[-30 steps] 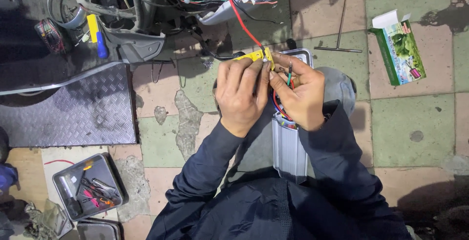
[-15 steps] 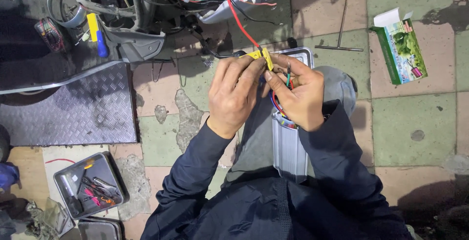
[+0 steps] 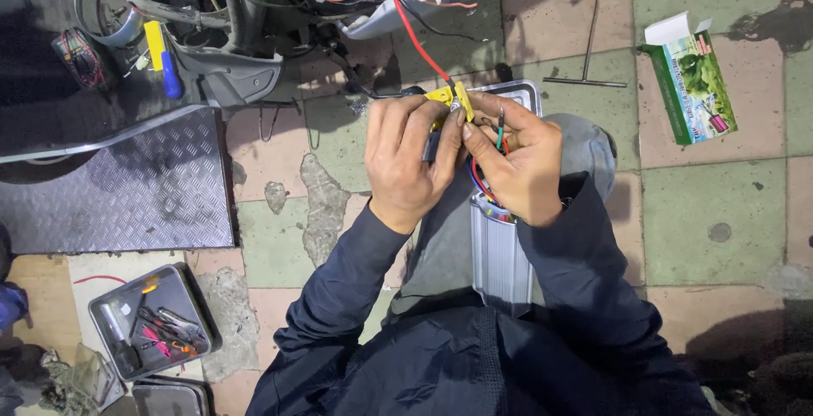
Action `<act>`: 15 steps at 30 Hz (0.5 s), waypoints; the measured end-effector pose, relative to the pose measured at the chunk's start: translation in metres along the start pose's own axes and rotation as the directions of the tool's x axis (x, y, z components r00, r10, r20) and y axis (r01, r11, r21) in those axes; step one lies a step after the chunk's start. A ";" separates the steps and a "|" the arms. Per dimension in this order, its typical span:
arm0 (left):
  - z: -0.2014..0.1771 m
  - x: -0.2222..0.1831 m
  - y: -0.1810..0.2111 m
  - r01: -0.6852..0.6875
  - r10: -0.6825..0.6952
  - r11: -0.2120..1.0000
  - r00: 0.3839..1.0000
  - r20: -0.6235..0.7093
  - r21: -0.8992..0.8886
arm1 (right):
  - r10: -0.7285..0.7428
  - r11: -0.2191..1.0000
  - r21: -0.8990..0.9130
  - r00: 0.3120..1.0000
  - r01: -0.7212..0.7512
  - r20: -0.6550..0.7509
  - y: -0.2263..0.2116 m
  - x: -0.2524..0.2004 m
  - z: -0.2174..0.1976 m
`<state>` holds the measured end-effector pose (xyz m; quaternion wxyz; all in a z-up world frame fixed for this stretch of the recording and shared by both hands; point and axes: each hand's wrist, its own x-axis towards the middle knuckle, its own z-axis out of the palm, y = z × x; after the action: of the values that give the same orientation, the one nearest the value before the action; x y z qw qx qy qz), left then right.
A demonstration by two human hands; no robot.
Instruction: Unpacking a motor controller and connecting its wiring harness to a terminal block on a motorcycle.
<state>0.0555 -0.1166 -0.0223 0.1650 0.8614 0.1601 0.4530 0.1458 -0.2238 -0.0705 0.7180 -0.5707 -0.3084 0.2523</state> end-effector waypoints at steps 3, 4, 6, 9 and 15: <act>-0.002 0.001 -0.001 -0.016 0.016 0.999 1.000 0.004 -0.048 | -0.001 1.000 0.003 1.000 0.001 -0.001 -0.004 0.001 0.001; -0.002 0.001 -0.001 -0.035 0.035 0.998 0.999 -0.004 -0.049 | -0.010 1.000 0.006 1.000 0.010 0.001 -0.006 0.002 0.002; 0.000 -0.001 -0.004 -0.053 0.052 0.997 0.999 -0.011 -0.049 | -0.019 1.000 0.009 1.000 0.019 0.005 -0.006 0.002 0.003; 0.005 -0.008 -0.012 -0.071 0.070 0.997 0.996 -0.049 -0.016 | -0.016 1.000 0.005 1.000 0.016 0.005 -0.003 0.001 0.002; 0.007 -0.008 -0.015 -0.040 0.031 0.991 0.997 -0.069 -0.126 | -0.037 0.992 0.122 0.999 0.033 0.037 0.000 0.003 0.003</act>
<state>0.0548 -0.1072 -0.0379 0.2060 0.8361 0.1211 0.4938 0.1459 -0.2194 -0.0690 0.7495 -0.5154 -0.3165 0.2691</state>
